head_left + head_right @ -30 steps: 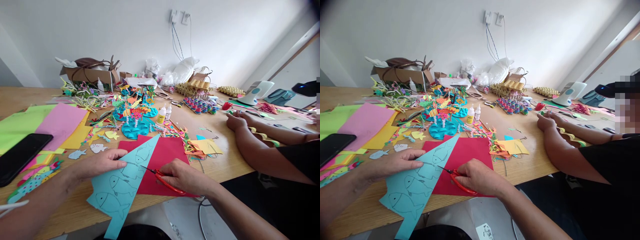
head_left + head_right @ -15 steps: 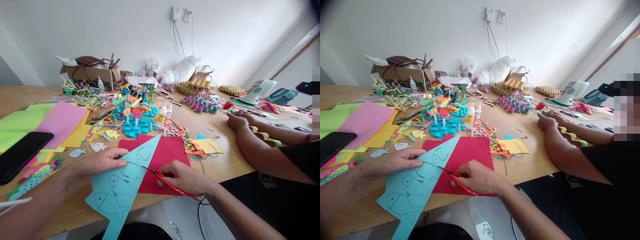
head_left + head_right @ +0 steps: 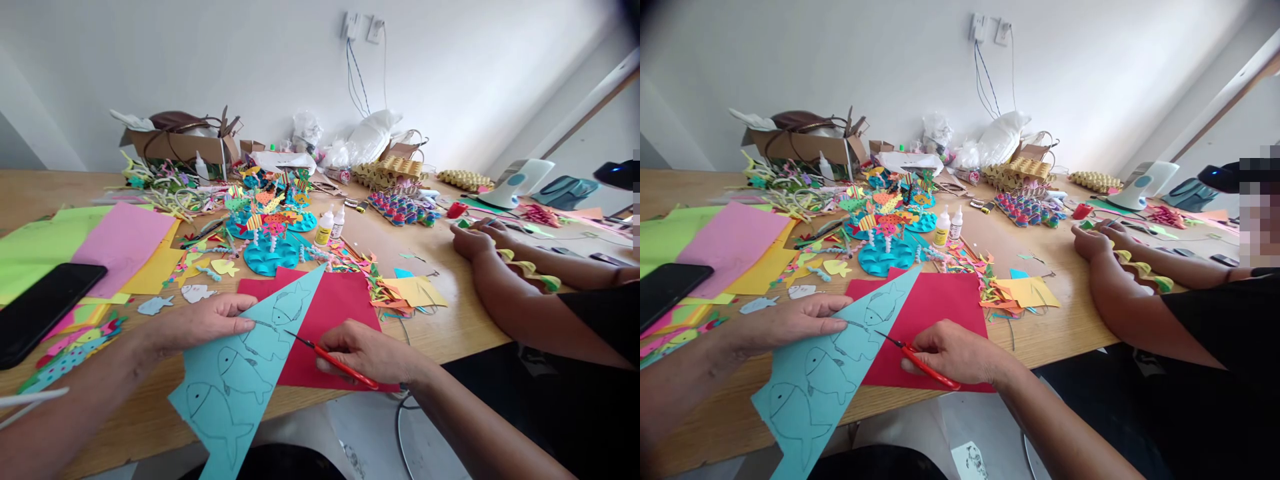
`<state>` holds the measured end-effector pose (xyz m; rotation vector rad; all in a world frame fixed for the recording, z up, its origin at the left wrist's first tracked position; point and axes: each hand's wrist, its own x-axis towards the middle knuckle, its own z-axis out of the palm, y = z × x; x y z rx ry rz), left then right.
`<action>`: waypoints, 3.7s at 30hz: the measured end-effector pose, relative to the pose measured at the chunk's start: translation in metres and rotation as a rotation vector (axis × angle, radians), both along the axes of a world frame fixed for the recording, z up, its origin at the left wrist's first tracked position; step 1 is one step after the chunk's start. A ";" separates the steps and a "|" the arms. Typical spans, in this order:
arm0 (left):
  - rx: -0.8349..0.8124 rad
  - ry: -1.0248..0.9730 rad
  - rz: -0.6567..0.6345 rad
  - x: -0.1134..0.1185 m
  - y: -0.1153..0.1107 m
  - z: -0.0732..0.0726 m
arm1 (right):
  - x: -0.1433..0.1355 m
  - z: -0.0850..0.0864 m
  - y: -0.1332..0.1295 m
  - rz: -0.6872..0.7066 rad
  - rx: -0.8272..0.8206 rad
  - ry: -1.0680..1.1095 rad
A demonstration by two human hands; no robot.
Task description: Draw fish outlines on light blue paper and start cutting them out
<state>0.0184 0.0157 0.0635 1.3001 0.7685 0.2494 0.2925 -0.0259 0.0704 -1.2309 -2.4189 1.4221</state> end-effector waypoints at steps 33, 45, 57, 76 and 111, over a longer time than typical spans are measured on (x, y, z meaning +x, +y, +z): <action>0.059 0.052 -0.029 0.007 -0.001 -0.007 | -0.007 -0.006 -0.002 -0.077 -0.037 -0.023; -0.039 0.010 0.014 0.006 -0.004 -0.013 | -0.007 -0.007 -0.002 -0.080 0.011 -0.030; -0.097 -0.034 0.031 0.005 -0.007 -0.011 | -0.007 -0.006 -0.003 -0.096 -0.202 0.023; -0.111 -0.065 0.031 0.011 -0.011 -0.014 | -0.014 -0.006 -0.007 -0.158 -0.237 0.097; -0.141 -0.040 -0.017 0.019 -0.005 -0.018 | -0.015 -0.018 -0.002 -0.137 -0.276 0.106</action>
